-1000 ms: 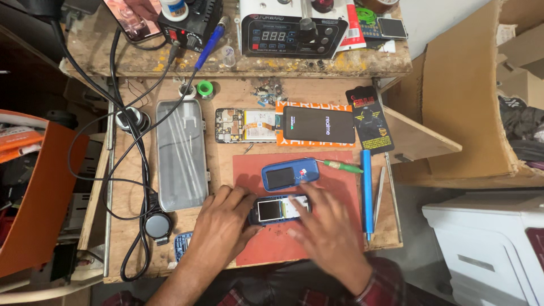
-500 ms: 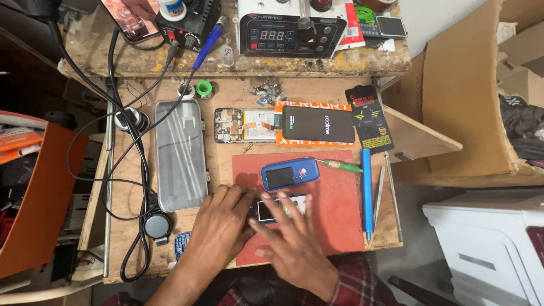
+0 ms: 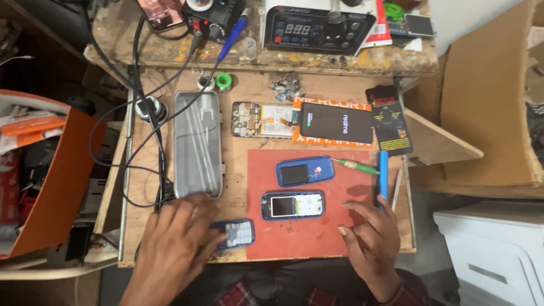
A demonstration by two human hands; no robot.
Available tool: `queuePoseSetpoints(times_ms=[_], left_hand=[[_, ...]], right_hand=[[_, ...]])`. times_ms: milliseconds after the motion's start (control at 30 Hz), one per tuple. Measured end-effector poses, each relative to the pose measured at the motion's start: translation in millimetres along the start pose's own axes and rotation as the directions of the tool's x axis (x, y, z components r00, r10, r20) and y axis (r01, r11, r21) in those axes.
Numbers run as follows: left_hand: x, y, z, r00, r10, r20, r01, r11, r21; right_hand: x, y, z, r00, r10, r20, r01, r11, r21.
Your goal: The person removes a protective film from a smartphone screen and then handles a disassembled feature phone, peeling a white adhesive strip from its keypad area. The work is performed on a cluttered workbench with various tools and phone parts visible.
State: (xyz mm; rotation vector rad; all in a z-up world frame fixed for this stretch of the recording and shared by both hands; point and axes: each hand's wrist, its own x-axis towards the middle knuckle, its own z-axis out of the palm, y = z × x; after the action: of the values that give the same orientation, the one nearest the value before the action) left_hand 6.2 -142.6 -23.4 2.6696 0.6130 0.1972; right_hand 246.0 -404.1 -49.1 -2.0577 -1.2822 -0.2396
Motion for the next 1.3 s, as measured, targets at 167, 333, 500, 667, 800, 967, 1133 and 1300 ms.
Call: queuePoseSetpoints(times_ms=[167, 333, 500, 667, 800, 967, 1133, 1300], left_hand=[[-12.4, 1.5, 4.4, 0.995, -0.011, 0.096, 0.010, 1.000, 0.008], [-17.4, -5.8, 13.9, 0.976, -0.077, 0.202, 0.069, 0.997, 0.046], [-16.8, -4.0, 19.8, 1.000, -0.021, 0.019, 0.022, 0.998, -0.060], [-18.5, -4.0, 23.0, 0.991, 0.077, -0.105, -0.080, 0.997, -0.021], [-21.3, 0.6, 26.5, 0.988, -0.085, -0.131, 0.088, 0.996, 0.012], [-21.5, 16.5, 36.2, 0.981, -0.121, -0.154, 0.141, 0.981, 0.130], [-17.9, 23.0, 40.3, 0.978, -0.190, -0.087, 0.200, 0.972, 0.126], [-16.6, 20.7, 36.9, 0.961, -0.213, -0.178, 0.241, 0.958, 0.155]], right_hand=[[-3.3, -12.2, 4.2, 0.990, 0.006, 0.139, -0.011, 0.999, 0.037], [-3.4, -24.3, 11.7, 0.981, -0.077, 0.180, 0.053, 0.990, 0.133], [-3.9, -32.5, 10.8, 0.981, -0.084, 0.173, 0.063, 0.990, 0.125], [5.2, -31.3, 9.2, 0.987, -0.035, 0.154, 0.019, 0.994, 0.105], [12.3, -28.7, 6.6, 0.984, 0.017, 0.180, -0.027, 0.998, 0.050], [10.3, -30.1, 11.7, 0.976, 0.036, 0.213, -0.044, 0.999, 0.030], [9.2, -26.5, 13.3, 0.968, 0.034, 0.250, -0.039, 0.999, 0.012], [15.0, -23.2, 17.1, 0.950, 0.019, 0.312, -0.033, 0.999, 0.038]])
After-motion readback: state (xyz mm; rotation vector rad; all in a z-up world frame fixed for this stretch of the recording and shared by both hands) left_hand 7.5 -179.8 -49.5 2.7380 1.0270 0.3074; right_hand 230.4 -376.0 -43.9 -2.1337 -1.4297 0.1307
